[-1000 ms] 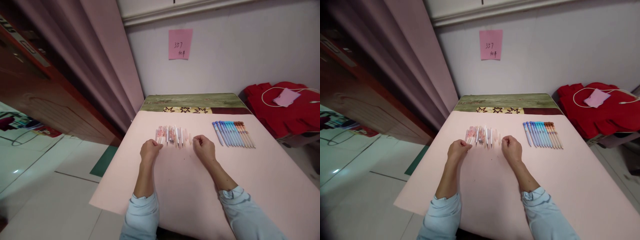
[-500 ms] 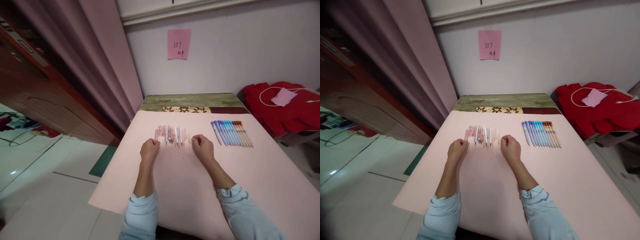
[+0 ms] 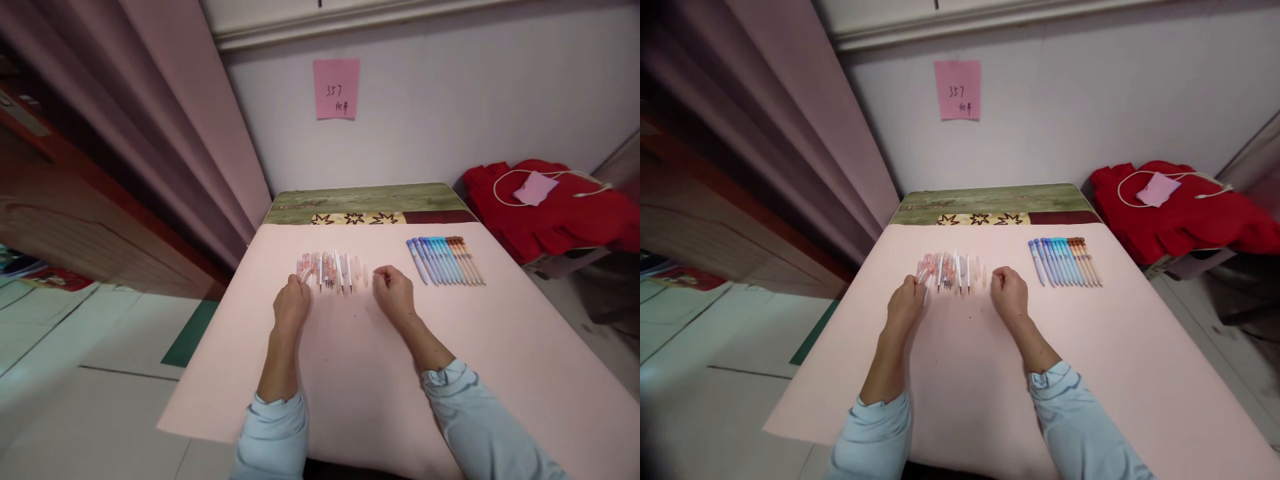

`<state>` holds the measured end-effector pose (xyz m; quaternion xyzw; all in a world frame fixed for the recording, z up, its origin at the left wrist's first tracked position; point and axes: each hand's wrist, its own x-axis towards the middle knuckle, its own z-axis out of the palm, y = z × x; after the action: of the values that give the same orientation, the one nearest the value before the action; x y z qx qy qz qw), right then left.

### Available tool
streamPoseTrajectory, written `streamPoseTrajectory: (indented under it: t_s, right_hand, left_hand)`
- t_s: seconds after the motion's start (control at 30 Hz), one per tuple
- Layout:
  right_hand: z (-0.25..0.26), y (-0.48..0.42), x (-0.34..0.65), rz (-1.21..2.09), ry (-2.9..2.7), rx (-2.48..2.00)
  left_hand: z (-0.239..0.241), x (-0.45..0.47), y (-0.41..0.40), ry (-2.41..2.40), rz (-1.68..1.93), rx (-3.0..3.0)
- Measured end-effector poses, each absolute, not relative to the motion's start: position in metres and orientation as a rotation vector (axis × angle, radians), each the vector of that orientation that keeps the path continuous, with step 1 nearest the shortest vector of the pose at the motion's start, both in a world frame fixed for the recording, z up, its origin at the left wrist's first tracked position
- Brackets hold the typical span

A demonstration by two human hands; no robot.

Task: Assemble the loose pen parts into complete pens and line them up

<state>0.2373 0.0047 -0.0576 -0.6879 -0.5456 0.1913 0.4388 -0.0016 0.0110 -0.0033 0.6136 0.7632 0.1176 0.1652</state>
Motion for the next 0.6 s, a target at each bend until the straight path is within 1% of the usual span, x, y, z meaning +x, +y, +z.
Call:
streamPoseTrajectory:
  t_s: [0.17,0.3,0.6]
  right_hand:
    - [-0.0586,0.0039,0.2353,0.43,-1.458,-1.672]
    - [-0.058,0.0026,0.2337,0.413,-1.535,-1.658]
    - [-0.0565,0.0006,0.2309,0.352,-1.644,-1.68]
  left_hand:
    - [-0.0068,-0.0026,0.014,2.172,0.475,1.691]
    - [-0.0072,-0.0011,0.0141,2.275,0.402,1.613]
    - [-0.0063,0.0017,0.0115,2.211,0.273,1.603]
